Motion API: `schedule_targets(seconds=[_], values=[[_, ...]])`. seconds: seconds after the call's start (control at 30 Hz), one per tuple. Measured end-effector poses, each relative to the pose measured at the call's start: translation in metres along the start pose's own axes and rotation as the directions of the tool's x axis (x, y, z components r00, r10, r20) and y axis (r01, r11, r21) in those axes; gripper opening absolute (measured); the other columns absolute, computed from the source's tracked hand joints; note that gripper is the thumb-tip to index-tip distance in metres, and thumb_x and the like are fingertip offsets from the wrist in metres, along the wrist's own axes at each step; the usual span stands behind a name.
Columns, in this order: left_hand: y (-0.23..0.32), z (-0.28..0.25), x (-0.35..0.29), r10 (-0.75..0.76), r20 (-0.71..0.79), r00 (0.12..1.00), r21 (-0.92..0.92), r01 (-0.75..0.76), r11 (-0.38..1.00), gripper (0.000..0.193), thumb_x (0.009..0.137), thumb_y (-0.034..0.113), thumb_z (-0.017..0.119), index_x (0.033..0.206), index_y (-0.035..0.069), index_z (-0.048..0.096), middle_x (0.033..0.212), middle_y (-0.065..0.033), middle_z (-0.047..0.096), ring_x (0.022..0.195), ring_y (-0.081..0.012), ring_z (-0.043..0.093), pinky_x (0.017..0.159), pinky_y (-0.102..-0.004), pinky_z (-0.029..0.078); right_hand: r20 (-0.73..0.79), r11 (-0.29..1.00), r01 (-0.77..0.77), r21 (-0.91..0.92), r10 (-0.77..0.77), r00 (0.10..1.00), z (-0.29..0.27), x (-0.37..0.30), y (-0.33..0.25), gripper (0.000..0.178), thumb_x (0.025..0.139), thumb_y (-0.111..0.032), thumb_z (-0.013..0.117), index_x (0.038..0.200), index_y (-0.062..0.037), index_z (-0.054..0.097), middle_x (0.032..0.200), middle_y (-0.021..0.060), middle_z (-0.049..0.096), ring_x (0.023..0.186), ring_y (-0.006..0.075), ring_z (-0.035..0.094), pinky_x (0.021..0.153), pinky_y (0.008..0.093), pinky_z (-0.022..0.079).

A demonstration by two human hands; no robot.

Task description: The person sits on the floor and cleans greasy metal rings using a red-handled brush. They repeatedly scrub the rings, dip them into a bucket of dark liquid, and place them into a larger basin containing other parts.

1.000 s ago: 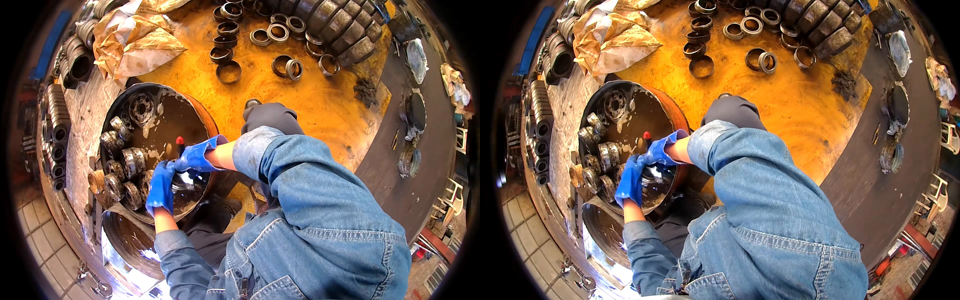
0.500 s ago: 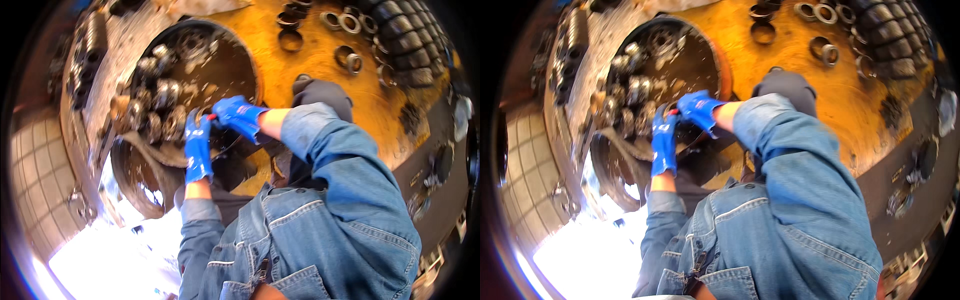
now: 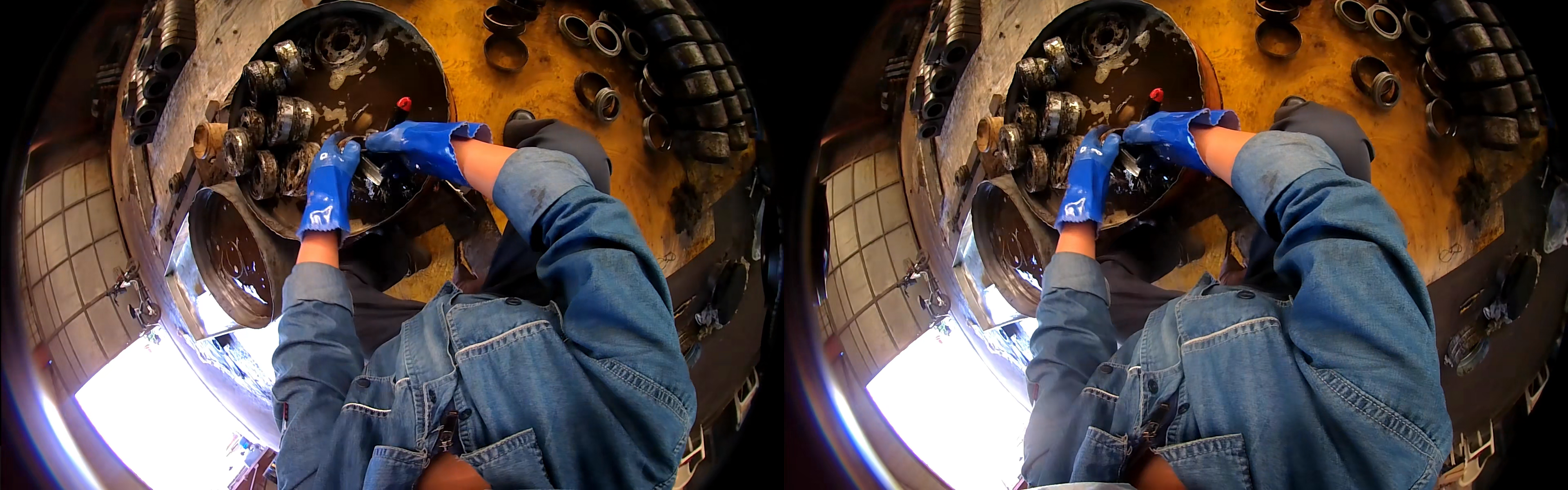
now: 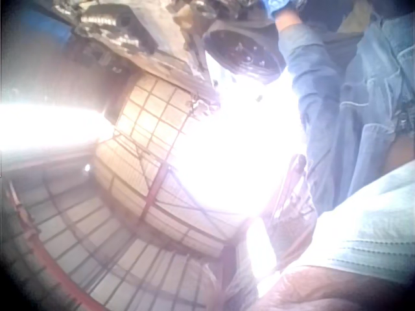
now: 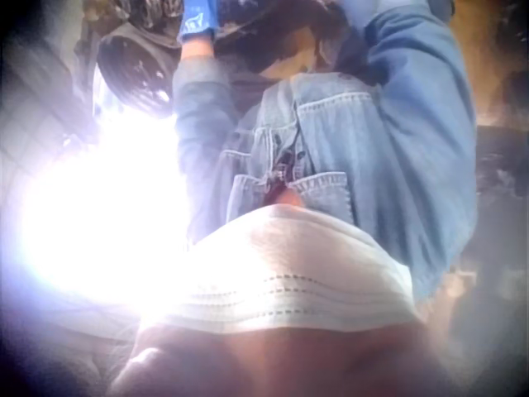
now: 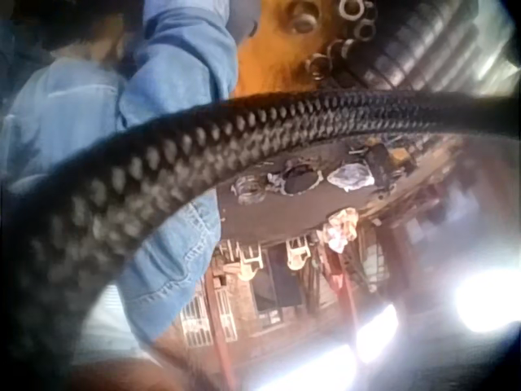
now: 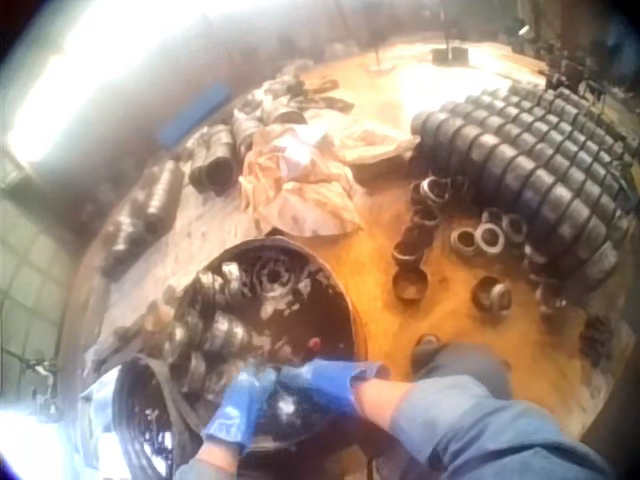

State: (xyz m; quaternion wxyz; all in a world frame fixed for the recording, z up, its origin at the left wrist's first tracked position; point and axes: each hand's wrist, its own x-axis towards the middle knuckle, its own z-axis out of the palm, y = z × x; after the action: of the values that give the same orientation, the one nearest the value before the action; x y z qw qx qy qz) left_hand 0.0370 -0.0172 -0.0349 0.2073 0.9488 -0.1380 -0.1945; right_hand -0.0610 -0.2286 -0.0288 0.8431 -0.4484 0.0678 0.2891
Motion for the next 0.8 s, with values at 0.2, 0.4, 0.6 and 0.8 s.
schedule_targets(seconds=[0.2,0.4,0.6,0.8], values=[[-0.039,0.010,0.022,-0.029,0.233,0.972,-0.109,0.055,0.993,0.061,0.091,0.035,0.065,0.138,-0.003,0.055,0.123,-0.0246,0.068,0.115,-0.0305,0.067,0.100,-0.0372,0.051,-0.148,0.443,-0.105,-0.890,-0.064,0.987,0.011,0.031,0.004,0.042,0.087,-0.050,0.063,0.104,-0.0133,0.073,0.093,0.0123,0.072,0.082,0.0301,0.068,0.073,0.0401,0.053],[-0.082,0.009,0.037,0.048,0.346,0.937,-0.328,0.074,0.942,0.066,0.090,0.030,0.068,0.141,-0.009,0.049,0.129,-0.0221,0.065,0.119,-0.0266,0.063,0.102,-0.0356,0.048,-0.178,0.450,-0.202,-0.870,0.095,0.979,0.017,0.057,-0.001,0.036,0.086,-0.045,0.067,0.102,-0.0132,0.073,0.090,0.0119,0.072,0.080,0.0319,0.068,0.069,0.0423,0.053],[-0.058,0.006,0.029,0.060,0.337,0.939,-0.354,0.068,0.933,0.064,0.092,0.027,0.070,0.141,-0.009,0.049,0.128,-0.0201,0.065,0.116,-0.0247,0.063,0.102,-0.0343,0.048,0.055,0.795,0.214,-0.568,-0.223,0.973,0.009,-0.013,-0.018,0.040,0.098,-0.041,0.053,0.108,-0.0075,0.072,0.102,0.0168,0.071,0.091,0.0283,0.068,0.081,0.0367,0.050],[-0.078,-0.007,0.046,0.099,0.421,0.902,-0.409,0.091,0.908,0.059,0.089,0.026,0.073,0.133,-0.009,0.056,0.121,-0.0195,0.068,0.111,-0.0221,0.064,0.097,-0.0336,0.050,-0.117,0.618,-0.013,-0.786,-0.127,0.985,0.021,0.017,0.008,0.035,0.092,-0.039,0.065,0.106,-0.0083,0.072,0.091,0.0141,0.074,0.088,0.0283,0.069,0.087,0.0372,0.052]])
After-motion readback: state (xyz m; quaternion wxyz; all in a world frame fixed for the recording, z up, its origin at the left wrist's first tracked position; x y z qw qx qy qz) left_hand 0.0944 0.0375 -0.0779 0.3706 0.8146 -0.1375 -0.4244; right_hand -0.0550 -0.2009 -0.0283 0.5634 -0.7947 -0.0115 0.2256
